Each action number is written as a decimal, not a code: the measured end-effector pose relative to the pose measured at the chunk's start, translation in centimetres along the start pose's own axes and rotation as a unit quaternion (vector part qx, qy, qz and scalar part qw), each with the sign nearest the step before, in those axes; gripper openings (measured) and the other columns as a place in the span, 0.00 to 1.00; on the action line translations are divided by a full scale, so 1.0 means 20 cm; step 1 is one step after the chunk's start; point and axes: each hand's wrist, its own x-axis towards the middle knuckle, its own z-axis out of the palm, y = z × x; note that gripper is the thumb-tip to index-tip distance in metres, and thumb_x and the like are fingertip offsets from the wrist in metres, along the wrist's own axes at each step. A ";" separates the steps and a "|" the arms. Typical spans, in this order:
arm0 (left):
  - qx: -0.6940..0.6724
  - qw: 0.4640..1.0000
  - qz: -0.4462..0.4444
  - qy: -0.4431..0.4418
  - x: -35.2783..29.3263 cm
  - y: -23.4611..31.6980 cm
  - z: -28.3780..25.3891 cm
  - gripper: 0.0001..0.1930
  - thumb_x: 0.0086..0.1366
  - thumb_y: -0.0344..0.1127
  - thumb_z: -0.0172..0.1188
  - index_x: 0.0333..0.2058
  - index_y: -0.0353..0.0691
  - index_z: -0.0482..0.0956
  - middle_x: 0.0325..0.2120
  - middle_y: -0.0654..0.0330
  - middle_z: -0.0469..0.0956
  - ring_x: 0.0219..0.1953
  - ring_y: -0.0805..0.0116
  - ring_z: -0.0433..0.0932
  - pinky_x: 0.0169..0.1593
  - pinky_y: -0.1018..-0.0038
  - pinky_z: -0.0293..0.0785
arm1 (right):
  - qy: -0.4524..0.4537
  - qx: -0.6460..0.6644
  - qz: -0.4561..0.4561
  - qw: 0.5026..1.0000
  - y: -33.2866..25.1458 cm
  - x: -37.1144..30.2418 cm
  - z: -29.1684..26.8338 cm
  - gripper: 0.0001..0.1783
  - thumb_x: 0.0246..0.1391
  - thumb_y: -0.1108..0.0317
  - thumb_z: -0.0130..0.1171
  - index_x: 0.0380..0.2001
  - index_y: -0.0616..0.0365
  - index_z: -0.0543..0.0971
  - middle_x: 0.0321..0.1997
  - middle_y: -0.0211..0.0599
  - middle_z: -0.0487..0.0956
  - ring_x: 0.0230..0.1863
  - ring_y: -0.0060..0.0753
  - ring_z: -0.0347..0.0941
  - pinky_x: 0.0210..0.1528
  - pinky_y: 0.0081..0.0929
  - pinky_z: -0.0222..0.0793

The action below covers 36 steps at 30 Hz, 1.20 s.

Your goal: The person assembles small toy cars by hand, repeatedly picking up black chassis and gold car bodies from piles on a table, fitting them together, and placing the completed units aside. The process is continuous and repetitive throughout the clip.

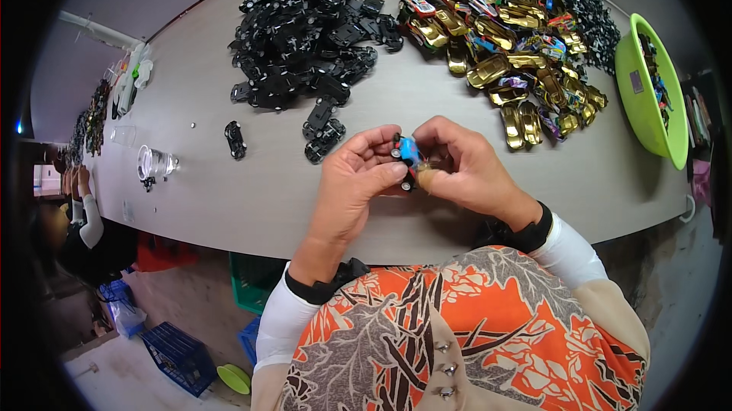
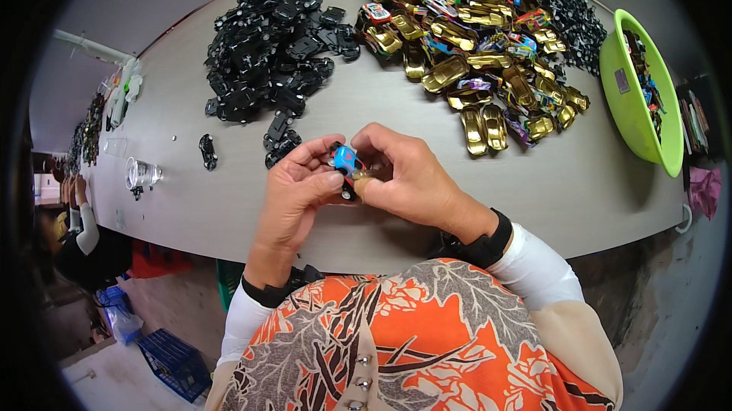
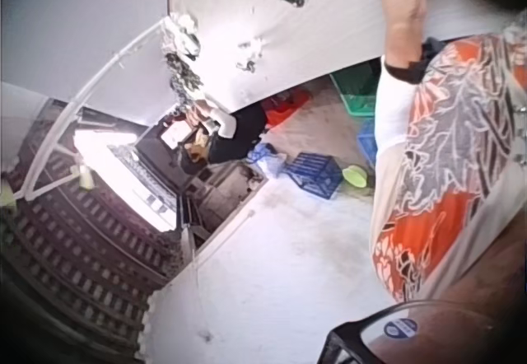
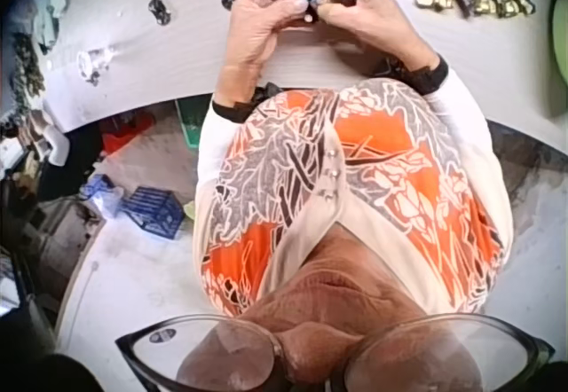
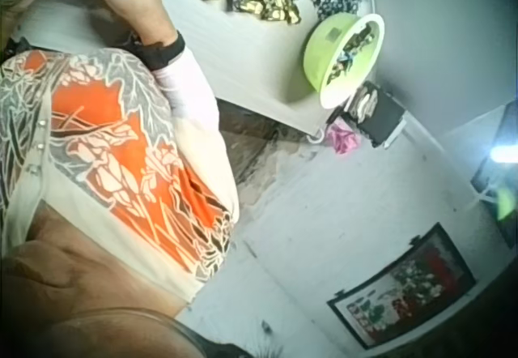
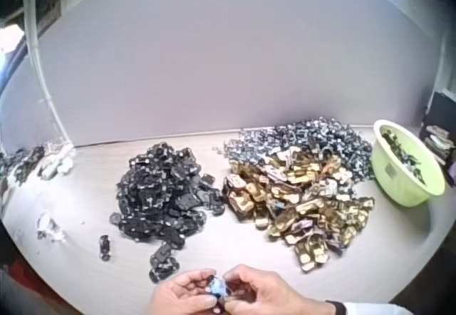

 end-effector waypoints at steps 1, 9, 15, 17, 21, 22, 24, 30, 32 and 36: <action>-0.008 1.000 -0.011 -0.005 0.00 0.01 0.00 0.21 0.55 0.23 0.59 0.49 0.32 0.69 0.38 0.58 0.75 0.38 0.73 0.76 0.38 0.77 0.79 | 0.009 0.047 -0.001 0.999 0.01 0.00 -0.01 0.15 0.43 0.78 0.57 0.38 0.63 0.70 0.31 0.30 0.74 0.31 0.16 0.70 0.32 0.18 0.67; -0.101 0.994 0.017 -0.032 0.01 0.03 -0.02 0.21 0.56 0.24 0.56 0.50 0.33 0.67 0.41 0.54 0.74 0.41 0.65 0.77 0.41 0.66 0.80 | 0.038 0.163 -0.044 0.985 -0.02 -0.03 -0.04 0.22 0.46 0.77 0.58 0.46 0.59 0.65 0.40 0.31 0.71 0.37 0.17 0.68 0.31 0.13 0.65; -0.095 0.994 0.015 -0.042 0.01 0.01 0.01 0.22 0.56 0.23 0.56 0.50 0.32 0.67 0.41 0.54 0.74 0.42 0.64 0.77 0.42 0.66 0.80 | 0.055 0.100 -0.076 0.991 0.01 -0.03 0.00 0.19 0.47 0.78 0.55 0.44 0.59 0.65 0.39 0.31 0.72 0.38 0.17 0.69 0.38 0.17 0.69; -0.092 0.994 0.014 -0.049 0.01 0.01 0.01 0.22 0.56 0.23 0.56 0.51 0.32 0.67 0.41 0.54 0.74 0.43 0.64 0.76 0.42 0.66 0.80 | 0.067 0.079 -0.086 0.991 0.00 -0.03 0.00 0.18 0.47 0.79 0.55 0.43 0.59 0.65 0.39 0.31 0.72 0.38 0.17 0.70 0.38 0.17 0.69; -0.081 0.995 0.009 -0.050 0.00 0.02 0.02 0.22 0.55 0.22 0.57 0.50 0.32 0.67 0.42 0.54 0.73 0.43 0.66 0.76 0.41 0.67 0.80 | 0.049 0.044 -0.086 0.994 -0.01 -0.04 0.00 0.18 0.46 0.80 0.53 0.43 0.60 0.66 0.37 0.32 0.73 0.37 0.18 0.70 0.37 0.17 0.69; -0.069 0.997 0.012 -0.046 -0.01 0.02 0.02 0.22 0.55 0.22 0.57 0.50 0.32 0.67 0.41 0.55 0.73 0.43 0.66 0.75 0.41 0.67 0.80 | 0.043 0.034 -0.077 0.996 -0.02 -0.05 0.00 0.18 0.46 0.80 0.52 0.42 0.60 0.66 0.37 0.33 0.73 0.37 0.18 0.71 0.37 0.17 0.69; -0.042 0.998 0.019 -0.037 -0.02 0.02 0.04 0.22 0.54 0.21 0.57 0.49 0.32 0.68 0.41 0.55 0.73 0.43 0.68 0.75 0.41 0.69 0.80 | 0.035 0.013 -0.070 0.997 -0.04 -0.05 0.01 0.18 0.46 0.81 0.52 0.42 0.61 0.66 0.36 0.33 0.73 0.37 0.18 0.71 0.36 0.17 0.69; 0.014 0.997 0.071 -0.037 -0.03 0.01 0.06 0.21 0.53 0.19 0.58 0.48 0.32 0.71 0.42 0.57 0.72 0.44 0.69 0.72 0.41 0.72 0.80 | 0.035 -0.013 -0.097 0.995 -0.02 -0.05 0.02 0.18 0.45 0.81 0.52 0.43 0.61 0.68 0.36 0.34 0.72 0.35 0.19 0.71 0.35 0.17 0.69; 0.028 0.995 0.087 -0.043 -0.03 0.00 0.05 0.21 0.53 0.19 0.58 0.48 0.32 0.72 0.42 0.57 0.71 0.45 0.69 0.72 0.40 0.73 0.80 | 0.045 -0.026 -0.109 0.993 -0.02 -0.05 0.02 0.19 0.44 0.82 0.52 0.43 0.61 0.69 0.35 0.34 0.71 0.35 0.20 0.71 0.35 0.18 0.69; 0.058 0.989 0.124 -0.060 -0.02 -0.01 0.05 0.21 0.53 0.18 0.58 0.48 0.32 0.72 0.43 0.57 0.70 0.46 0.69 0.71 0.41 0.74 0.80 | 0.021 -0.067 -0.129 0.989 -0.02 -0.04 0.01 0.19 0.42 0.82 0.53 0.42 0.60 0.71 0.34 0.34 0.70 0.31 0.23 0.70 0.33 0.18 0.68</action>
